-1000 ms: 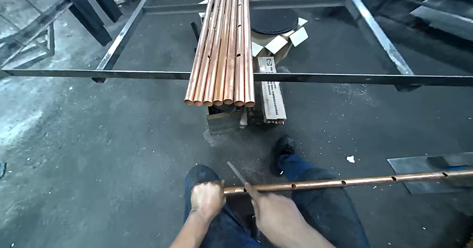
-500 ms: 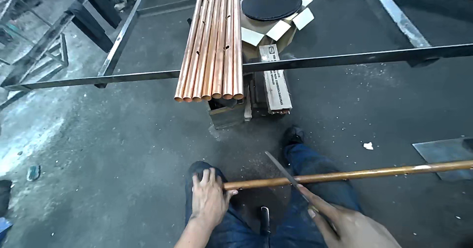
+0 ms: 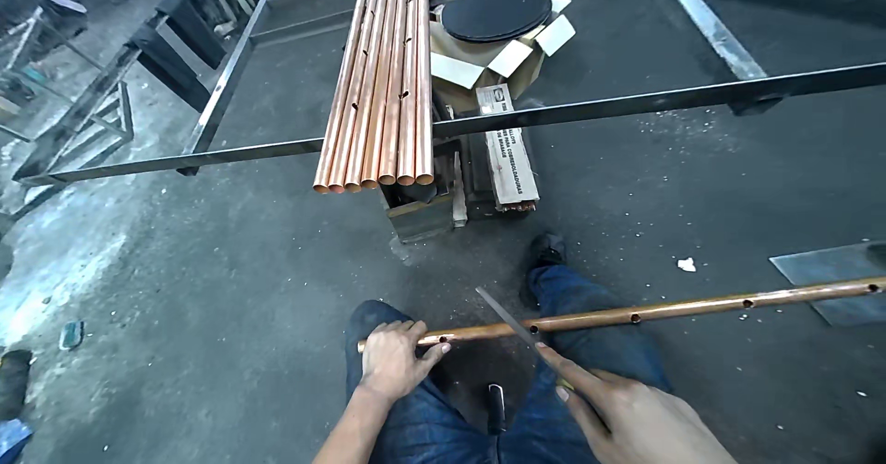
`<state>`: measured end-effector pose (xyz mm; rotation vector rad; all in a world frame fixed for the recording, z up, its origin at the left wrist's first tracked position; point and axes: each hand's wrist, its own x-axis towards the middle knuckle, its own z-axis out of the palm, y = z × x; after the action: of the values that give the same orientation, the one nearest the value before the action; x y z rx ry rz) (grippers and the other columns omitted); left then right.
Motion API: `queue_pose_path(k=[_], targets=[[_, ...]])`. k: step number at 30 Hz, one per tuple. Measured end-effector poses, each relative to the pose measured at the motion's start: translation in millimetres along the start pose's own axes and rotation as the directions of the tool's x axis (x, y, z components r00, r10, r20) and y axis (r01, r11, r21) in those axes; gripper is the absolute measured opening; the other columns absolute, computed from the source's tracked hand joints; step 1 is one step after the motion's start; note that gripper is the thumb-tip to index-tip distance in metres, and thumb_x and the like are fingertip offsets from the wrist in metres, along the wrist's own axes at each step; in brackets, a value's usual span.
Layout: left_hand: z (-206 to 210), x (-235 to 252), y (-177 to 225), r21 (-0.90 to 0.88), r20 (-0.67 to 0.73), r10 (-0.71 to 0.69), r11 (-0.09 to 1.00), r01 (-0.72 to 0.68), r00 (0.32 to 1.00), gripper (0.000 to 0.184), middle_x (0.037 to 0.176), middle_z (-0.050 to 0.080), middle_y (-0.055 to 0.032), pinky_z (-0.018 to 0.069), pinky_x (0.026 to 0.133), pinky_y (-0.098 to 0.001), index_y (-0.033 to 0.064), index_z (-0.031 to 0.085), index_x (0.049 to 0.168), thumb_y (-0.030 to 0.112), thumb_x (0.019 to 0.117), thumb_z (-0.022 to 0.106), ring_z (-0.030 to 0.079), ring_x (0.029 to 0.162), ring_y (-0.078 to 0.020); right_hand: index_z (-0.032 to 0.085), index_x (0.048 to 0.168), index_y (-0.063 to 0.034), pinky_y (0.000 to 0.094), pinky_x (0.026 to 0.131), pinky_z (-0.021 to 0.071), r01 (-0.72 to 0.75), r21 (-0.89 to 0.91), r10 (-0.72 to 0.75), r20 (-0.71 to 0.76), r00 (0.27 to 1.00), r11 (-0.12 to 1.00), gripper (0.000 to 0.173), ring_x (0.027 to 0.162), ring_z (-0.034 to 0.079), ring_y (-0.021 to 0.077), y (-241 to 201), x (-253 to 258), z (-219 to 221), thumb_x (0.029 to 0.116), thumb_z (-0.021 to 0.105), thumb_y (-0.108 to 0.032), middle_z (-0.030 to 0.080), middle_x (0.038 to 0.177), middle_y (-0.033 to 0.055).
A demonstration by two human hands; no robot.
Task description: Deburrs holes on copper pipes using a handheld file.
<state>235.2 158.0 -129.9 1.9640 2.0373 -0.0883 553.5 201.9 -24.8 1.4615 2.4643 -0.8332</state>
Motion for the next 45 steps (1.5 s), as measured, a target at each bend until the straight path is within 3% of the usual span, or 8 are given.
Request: queue_pose_path(k=[8,17,21,26,30,37,41,45], targets=[[-4,3,1,0.002,0.036,-0.021,1.0,0.021,0.999,0.08,0.088,0.075,-0.0034,0.0579,0.085,-0.0446,0.0161,0.071,0.096,0.083,0.0957,0.027,0.073,0.09,-0.0214,0.048,0.156,-0.0323,0.0562,0.063,0.056,0.011,-0.02,-0.011,0.018,1.0,1.0,0.051,0.076,0.072,0.0351,0,3,4,0.1046,0.048,-0.037,0.074,0.095,0.0136],[-29,18,-8,-0.06,0.332,-0.015,0.998,0.037,0.943,0.086,0.095,0.074,-0.0092,0.0547,0.089,-0.0554,0.0161,0.07,0.104,0.083,0.096,0.017,0.072,0.097,-0.0292,0.05,0.155,-0.0276,0.0579,0.063,0.0566,0.062,-0.028,-0.06,0.053,0.997,0.998,0.05,0.077,0.072,0.0376,-17,-4,2,0.1068,0.045,-0.038,0.074,0.097,0.0168],[-35,22,-14,-0.064,0.4,0.015,0.998,0.012,0.916,0.078,0.099,0.074,-0.0081,0.0543,0.092,-0.0556,0.0171,0.069,0.11,0.084,0.0935,0.034,0.071,0.1,-0.0281,0.049,0.156,-0.0277,0.0571,0.063,0.0571,0.093,-0.053,-0.088,0.092,0.992,0.994,0.049,0.077,0.072,0.0373,-26,-1,10,0.1075,0.043,-0.037,0.073,0.098,0.0174],[-34,26,-20,-0.057,0.413,0.036,0.998,-0.014,0.91,0.045,0.094,0.073,-0.0071,0.0543,0.086,-0.0555,0.0167,0.069,0.101,0.057,0.0965,0.049,0.071,0.095,-0.0277,0.047,0.157,-0.0258,0.0558,0.063,0.0569,0.139,-0.062,-0.131,0.13,0.983,0.988,0.05,0.077,0.072,0.0376,-39,1,15,0.1081,0.042,-0.035,0.072,0.097,0.0178],[-42,36,-9,0.011,0.494,-0.137,0.988,0.151,0.859,0.039,0.103,0.074,-0.0106,0.055,0.089,-0.0582,0.0135,0.072,0.101,0.048,0.091,0.058,0.071,0.103,-0.0316,0.046,0.158,-0.0261,0.0552,0.063,0.0572,0.139,-0.084,-0.127,0.136,0.983,0.987,0.05,0.077,0.072,0.0372,-43,5,26,0.1083,0.042,-0.035,0.072,0.097,0.0177],[-49,40,1,0.054,0.531,-0.216,0.974,0.221,0.82,0.036,0.103,0.073,-0.0134,0.056,0.083,-0.0596,0.0088,0.07,0.096,0.042,0.0869,0.062,0.071,0.101,-0.0338,0.045,0.158,-0.0298,0.0566,0.063,0.0563,0.19,-0.083,-0.171,0.197,0.965,0.978,0.049,0.078,0.071,0.0391,-59,0,22,0.1093,0.038,-0.035,0.071,0.097,0.0185],[-45,39,3,0.041,0.516,-0.225,0.97,0.238,0.827,0.038,0.106,0.073,-0.0143,0.0563,0.084,-0.0604,0.0075,0.071,0.099,0.043,0.0893,0.062,0.071,0.103,-0.0358,0.048,0.156,-0.0309,0.0537,0.06,0.057,0.141,-0.176,-0.128,0.082,0.988,0.974,0.051,0.072,0.072,0.0351,-73,51,42,0.1045,0.046,-0.033,0.073,0.087,0.0132],[-45,38,4,0.034,0.504,-0.219,0.972,0.234,0.835,0.036,0.105,0.074,-0.0137,0.0561,0.084,-0.0596,0.0079,0.07,0.097,0.042,0.0887,0.062,0.071,0.102,-0.0346,0.046,0.157,-0.0312,0.0572,0.067,0.0573,0.097,-0.164,-0.07,0.167,0.983,0.982,0.052,0.079,0.072,0.0382,-84,51,31,0.1059,0.044,-0.034,0.074,0.094,0.0165]])
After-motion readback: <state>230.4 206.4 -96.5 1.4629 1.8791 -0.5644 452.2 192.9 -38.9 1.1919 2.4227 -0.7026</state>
